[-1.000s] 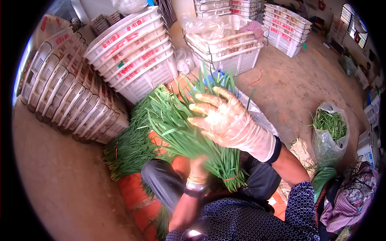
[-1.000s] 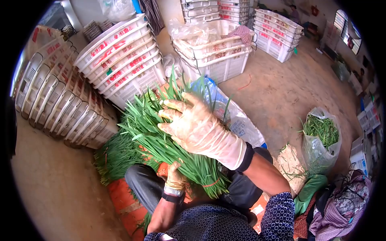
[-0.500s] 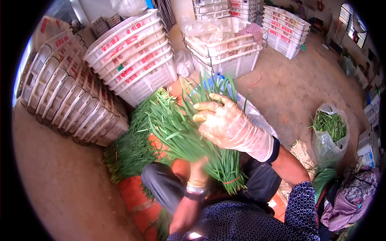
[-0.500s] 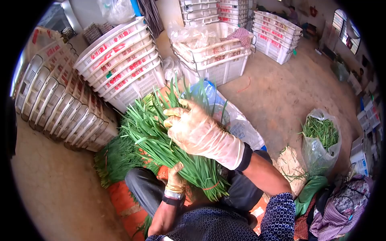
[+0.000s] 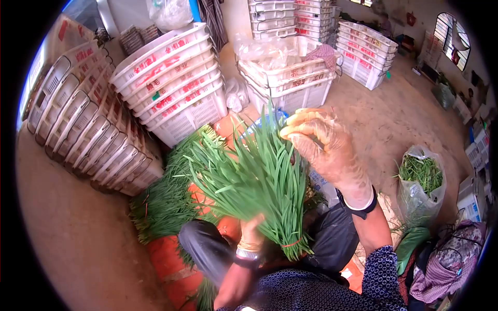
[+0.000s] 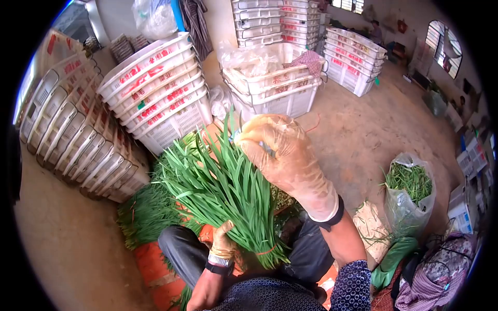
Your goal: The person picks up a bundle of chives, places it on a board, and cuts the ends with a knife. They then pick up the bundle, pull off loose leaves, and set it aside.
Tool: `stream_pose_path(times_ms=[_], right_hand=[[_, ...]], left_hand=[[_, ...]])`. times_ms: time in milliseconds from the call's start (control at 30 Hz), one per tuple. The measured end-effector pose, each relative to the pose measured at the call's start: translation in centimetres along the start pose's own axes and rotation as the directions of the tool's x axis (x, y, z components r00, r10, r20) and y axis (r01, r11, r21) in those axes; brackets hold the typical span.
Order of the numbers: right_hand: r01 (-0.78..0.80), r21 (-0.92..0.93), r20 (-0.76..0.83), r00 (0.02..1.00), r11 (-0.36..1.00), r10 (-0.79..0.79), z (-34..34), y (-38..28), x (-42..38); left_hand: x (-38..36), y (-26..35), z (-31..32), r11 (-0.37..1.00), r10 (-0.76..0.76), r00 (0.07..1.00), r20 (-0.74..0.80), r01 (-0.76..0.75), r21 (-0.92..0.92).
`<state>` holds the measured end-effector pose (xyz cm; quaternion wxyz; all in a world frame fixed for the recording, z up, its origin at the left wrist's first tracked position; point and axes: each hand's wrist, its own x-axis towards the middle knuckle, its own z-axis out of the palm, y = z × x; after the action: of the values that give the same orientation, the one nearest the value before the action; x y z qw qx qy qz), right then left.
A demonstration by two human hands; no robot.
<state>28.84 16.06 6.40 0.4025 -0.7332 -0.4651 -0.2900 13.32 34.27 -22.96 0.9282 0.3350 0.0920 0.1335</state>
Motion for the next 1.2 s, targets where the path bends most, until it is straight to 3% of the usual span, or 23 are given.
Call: stream_pose_path(times_ms=[67, 167, 300, 433, 567, 700, 800, 833, 933, 1100, 1200], right_hand=[[0.067, -0.101, -0.037, 0.997, 0.993, -0.071, 0.4, -0.1, 0.2], [0.004, -0.156, -0.028, 1.000, 0.988, -0.009, 0.7, -1.1, -0.2], [-0.214, -0.061, 0.102, 0.970, 0.975, 0.219, 1.4, -1.6, -2.7], [-0.266, -0.002, 0.205, 0.943, 0.964, 0.261, 3.6, -2.0, -5.3], [-0.079, -0.055, 0.185, 0.979, 0.995, 0.088, 5.4, -2.9, -5.1], [-0.005, -0.046, 0.174, 0.985, 0.999, 0.013, 6.7, -5.0, -3.2], [0.101, -0.203, 0.202, 0.978, 0.974, -0.059, 7.6, -5.5, -1.0], [0.084, -0.233, 0.263, 0.965, 0.969, -0.020, 7.6, -5.7, -0.3], [0.219, -0.302, 0.172, 0.970, 0.928, -0.173, 8.6, -5.5, 1.1], [0.192, -0.251, 0.377, 0.922, 0.949, -0.087, 10.2, -3.5, 1.8], [0.081, -0.228, 0.388, 0.921, 0.970, 0.014, 11.2, -2.5, 1.1]], left_hand=[[-0.4, 1.4, 2.7, 0.999, 0.047, 0.999, -0.008, -0.047, 0.016], [0.2, 1.2, 1.7, 0.998, 0.054, 0.997, -0.047, -0.053, 0.018], [1.1, 3.0, 2.6, 0.997, 0.072, 0.984, -0.163, -0.066, 0.039], [1.3, 3.8, 2.2, 0.996, 0.067, 0.970, -0.234, -0.051, 0.074], [0.4, 3.2, 2.7, 0.982, 0.126, 0.951, -0.283, -0.080, 0.169], [0.0, 1.5, 2.3, 0.956, 0.194, 0.940, -0.281, -0.117, 0.268], [-0.2, 0.8, 2.4, 0.915, 0.215, 0.936, -0.280, -0.093, 0.392], [-0.5, 0.7, 2.5, 0.907, 0.228, 0.936, -0.270, -0.103, 0.409], [-0.8, 0.4, 2.4, 0.898, 0.263, 0.938, -0.226, -0.152, 0.414], [-1.2, 0.0, 2.7, 0.894, 0.281, 0.943, -0.180, -0.188, 0.407], [-1.3, -0.9, 1.8, 0.878, 0.315, 0.933, -0.172, -0.217, 0.427]])
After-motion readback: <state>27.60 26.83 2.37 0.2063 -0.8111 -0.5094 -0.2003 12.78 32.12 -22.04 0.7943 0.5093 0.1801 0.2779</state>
